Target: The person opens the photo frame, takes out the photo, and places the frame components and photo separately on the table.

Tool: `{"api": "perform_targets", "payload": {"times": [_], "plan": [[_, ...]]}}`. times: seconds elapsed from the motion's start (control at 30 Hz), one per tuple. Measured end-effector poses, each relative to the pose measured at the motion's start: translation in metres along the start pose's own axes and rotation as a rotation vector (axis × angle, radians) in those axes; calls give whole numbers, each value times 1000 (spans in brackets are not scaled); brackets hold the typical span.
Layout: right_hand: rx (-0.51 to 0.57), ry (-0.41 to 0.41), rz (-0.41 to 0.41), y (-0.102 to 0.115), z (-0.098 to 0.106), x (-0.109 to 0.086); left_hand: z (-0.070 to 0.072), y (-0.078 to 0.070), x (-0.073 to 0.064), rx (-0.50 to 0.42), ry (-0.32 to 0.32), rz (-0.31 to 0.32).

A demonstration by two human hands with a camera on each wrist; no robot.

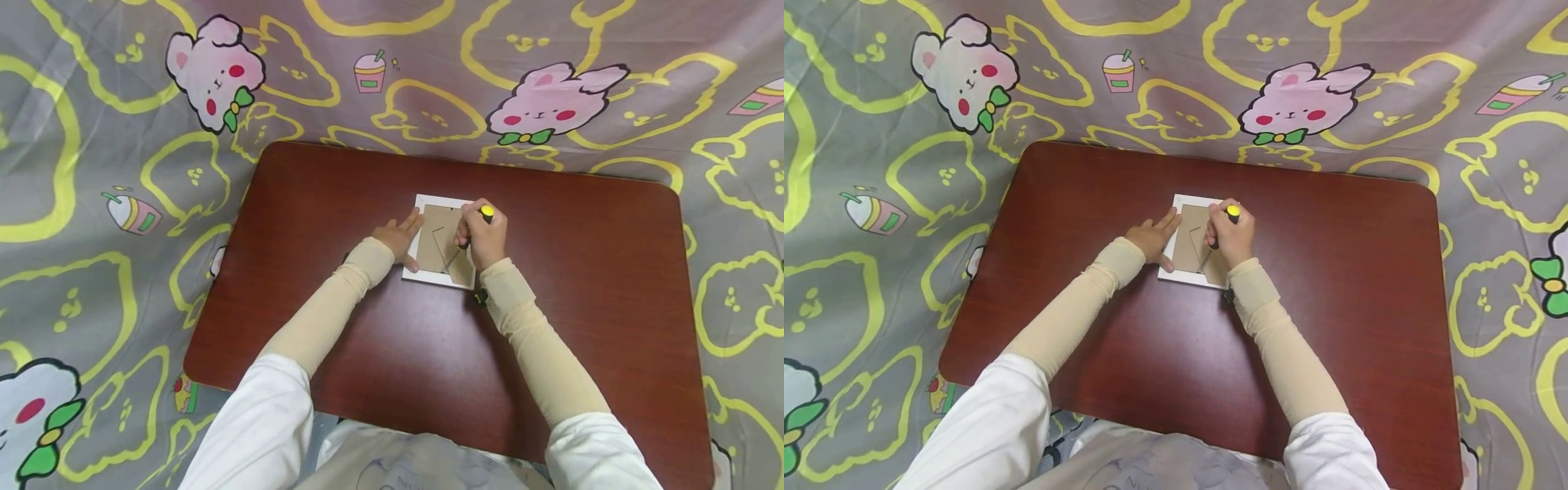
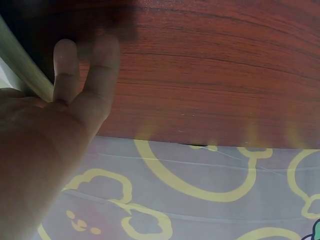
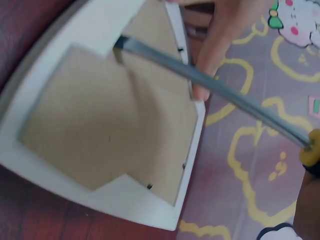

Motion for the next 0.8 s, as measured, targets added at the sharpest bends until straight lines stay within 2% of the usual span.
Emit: {"api": "perform_targets", "payload": {"times": [0.17,0.27,0.43,0.57,0.67,0.8], "plan": [[-44,46,128,8,-7,-19,-1,0,0,-10,-10,-4],[-65,63,173,11,-10,-28,-2,2,2,-5,-15,5],[-71,94,180,15,-12,-38,-4,5,11,11,-1,21],[-116,152,160,17,-13,-44,-6,5,14,-7,0,21],[-207,215,132,25,-13,-51,-7,5,12,-13,5,25],[-492,269,144,40,-5,-55,-3,2,4,-20,0,20]]}}
Point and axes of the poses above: each hand's wrist, its own x-axis towards the middle knuckle, its own z-axis out of the back of the hand, y = z × x, the point moved 6 cm from there along x, towards the middle knuckle, and after that the axes turned 6 degrees about -y, right-handed, at the moved point
